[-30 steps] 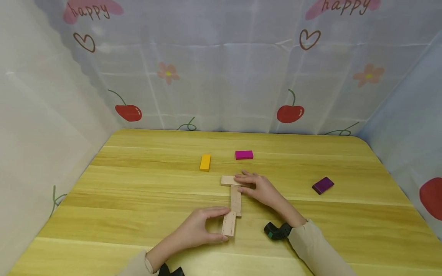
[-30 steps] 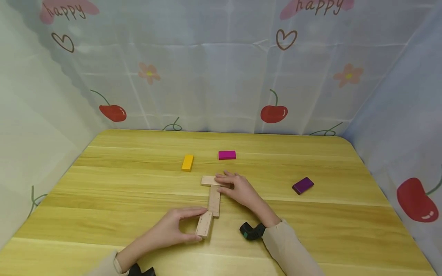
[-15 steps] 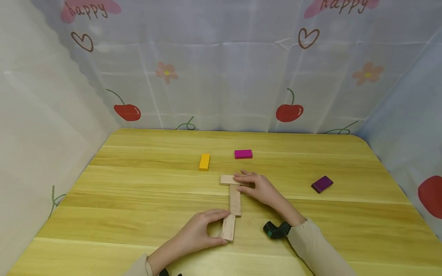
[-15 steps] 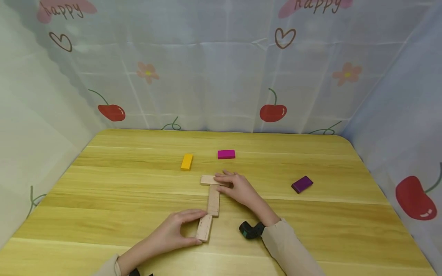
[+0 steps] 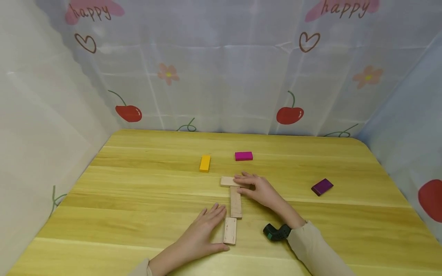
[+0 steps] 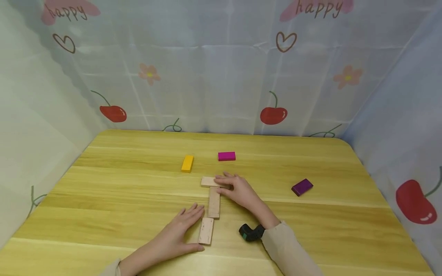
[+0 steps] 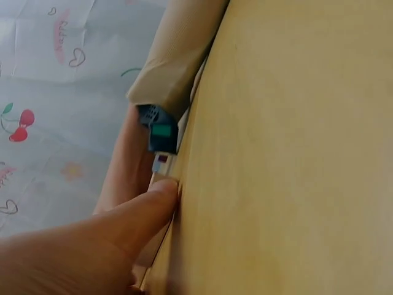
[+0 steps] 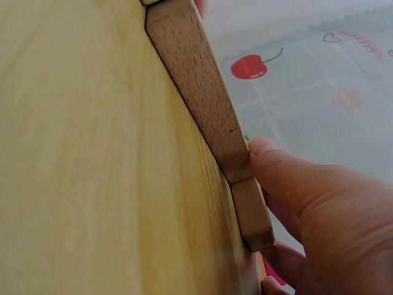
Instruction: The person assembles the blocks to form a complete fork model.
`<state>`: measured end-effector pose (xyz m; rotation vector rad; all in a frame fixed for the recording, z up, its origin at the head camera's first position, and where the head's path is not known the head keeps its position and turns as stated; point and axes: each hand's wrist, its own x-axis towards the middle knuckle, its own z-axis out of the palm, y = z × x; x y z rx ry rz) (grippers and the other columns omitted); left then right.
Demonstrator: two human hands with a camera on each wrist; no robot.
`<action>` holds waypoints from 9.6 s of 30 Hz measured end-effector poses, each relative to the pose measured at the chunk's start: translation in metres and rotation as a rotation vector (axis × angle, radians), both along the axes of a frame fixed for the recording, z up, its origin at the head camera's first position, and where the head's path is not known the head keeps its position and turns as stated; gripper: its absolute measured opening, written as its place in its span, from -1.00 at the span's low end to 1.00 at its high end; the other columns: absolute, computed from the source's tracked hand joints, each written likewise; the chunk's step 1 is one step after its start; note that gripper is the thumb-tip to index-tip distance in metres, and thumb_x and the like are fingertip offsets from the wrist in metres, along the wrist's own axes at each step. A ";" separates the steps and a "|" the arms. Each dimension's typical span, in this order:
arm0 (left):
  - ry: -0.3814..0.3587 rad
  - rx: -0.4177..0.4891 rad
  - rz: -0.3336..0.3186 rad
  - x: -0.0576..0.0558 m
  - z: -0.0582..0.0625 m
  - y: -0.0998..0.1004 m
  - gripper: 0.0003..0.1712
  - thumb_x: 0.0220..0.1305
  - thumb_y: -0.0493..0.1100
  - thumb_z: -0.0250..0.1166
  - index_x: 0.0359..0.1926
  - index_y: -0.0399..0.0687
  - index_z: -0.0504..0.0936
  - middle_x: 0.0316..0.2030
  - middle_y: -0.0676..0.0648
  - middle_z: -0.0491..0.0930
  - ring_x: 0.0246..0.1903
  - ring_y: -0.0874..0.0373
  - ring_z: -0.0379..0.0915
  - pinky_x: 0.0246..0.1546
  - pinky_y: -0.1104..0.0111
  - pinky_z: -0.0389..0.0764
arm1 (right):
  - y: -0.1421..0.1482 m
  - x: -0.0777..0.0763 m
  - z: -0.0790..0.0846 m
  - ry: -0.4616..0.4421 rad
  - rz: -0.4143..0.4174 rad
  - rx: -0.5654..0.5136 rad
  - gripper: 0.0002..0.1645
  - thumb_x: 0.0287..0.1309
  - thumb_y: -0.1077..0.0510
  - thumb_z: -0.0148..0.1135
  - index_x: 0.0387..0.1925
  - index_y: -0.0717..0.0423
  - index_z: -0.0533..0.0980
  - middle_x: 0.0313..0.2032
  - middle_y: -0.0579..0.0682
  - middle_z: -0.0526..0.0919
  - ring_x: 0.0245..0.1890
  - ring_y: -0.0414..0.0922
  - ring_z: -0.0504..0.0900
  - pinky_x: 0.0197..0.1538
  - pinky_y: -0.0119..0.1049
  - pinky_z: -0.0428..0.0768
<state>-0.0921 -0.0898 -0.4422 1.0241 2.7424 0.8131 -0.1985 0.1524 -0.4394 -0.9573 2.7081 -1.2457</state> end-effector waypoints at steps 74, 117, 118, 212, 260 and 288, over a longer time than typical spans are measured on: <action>0.211 -0.067 -0.012 -0.028 0.014 0.010 0.00 0.22 0.36 0.06 0.43 -0.19 0.04 0.42 -0.22 -0.18 0.39 -0.05 -0.32 0.29 -0.02 -0.07 | 0.002 0.000 -0.003 0.000 -0.002 -0.012 -0.55 0.16 0.15 0.27 0.11 0.15 0.53 0.13 0.00 0.50 0.29 0.06 0.21 0.30 0.14 -0.04; 0.075 -0.174 -0.160 -0.068 0.008 0.017 0.27 0.06 0.56 -0.02 0.45 -0.22 -0.23 0.44 -0.11 -0.36 0.39 0.07 -0.49 0.30 0.00 -0.29 | 0.167 0.039 0.039 -0.063 -0.571 0.218 -0.31 0.32 0.00 0.10 0.26 0.42 0.24 0.20 0.55 0.17 0.02 0.46 0.31 -0.05 0.30 0.34; 0.075 -0.177 -0.159 -0.068 0.008 0.017 0.27 0.06 0.57 -0.02 0.45 -0.22 -0.23 0.44 -0.11 -0.36 0.39 0.07 -0.49 0.30 0.00 -0.29 | 0.170 0.040 0.038 -0.078 -0.569 0.227 -0.29 0.31 -0.01 0.10 0.26 0.44 0.23 0.19 0.56 0.17 0.10 0.50 0.19 0.01 0.35 0.25; 0.063 -0.159 -0.143 -0.065 0.010 0.014 0.23 0.08 0.53 0.01 0.45 -0.23 -0.15 0.44 -0.12 -0.29 0.39 0.07 -0.44 0.32 0.11 -0.15 | 0.029 -0.019 0.022 0.023 -0.358 0.204 -0.29 0.03 0.05 0.40 0.14 0.39 0.42 0.03 0.33 0.51 0.05 0.21 0.46 0.06 0.07 0.43; 0.044 -0.162 -0.141 -0.066 0.008 0.015 0.24 0.06 0.54 0.01 0.45 -0.20 -0.19 0.44 -0.09 -0.30 0.39 0.11 -0.48 0.32 0.16 -0.19 | 0.017 -0.038 0.019 -0.209 -0.357 0.086 -0.16 0.30 -0.05 0.11 0.36 0.39 0.07 0.25 0.37 0.23 0.26 0.24 0.19 0.25 0.10 0.17; 0.086 -0.165 -0.148 -0.067 0.005 0.015 0.23 0.07 0.55 -0.01 0.45 -0.20 -0.17 0.44 -0.10 -0.30 0.39 0.12 -0.46 0.32 0.17 -0.18 | -0.039 -0.082 0.013 -0.121 -0.568 0.343 0.00 0.12 -0.26 0.16 0.31 0.41 0.15 0.28 0.34 0.20 0.30 0.20 0.11 0.28 0.20 -0.03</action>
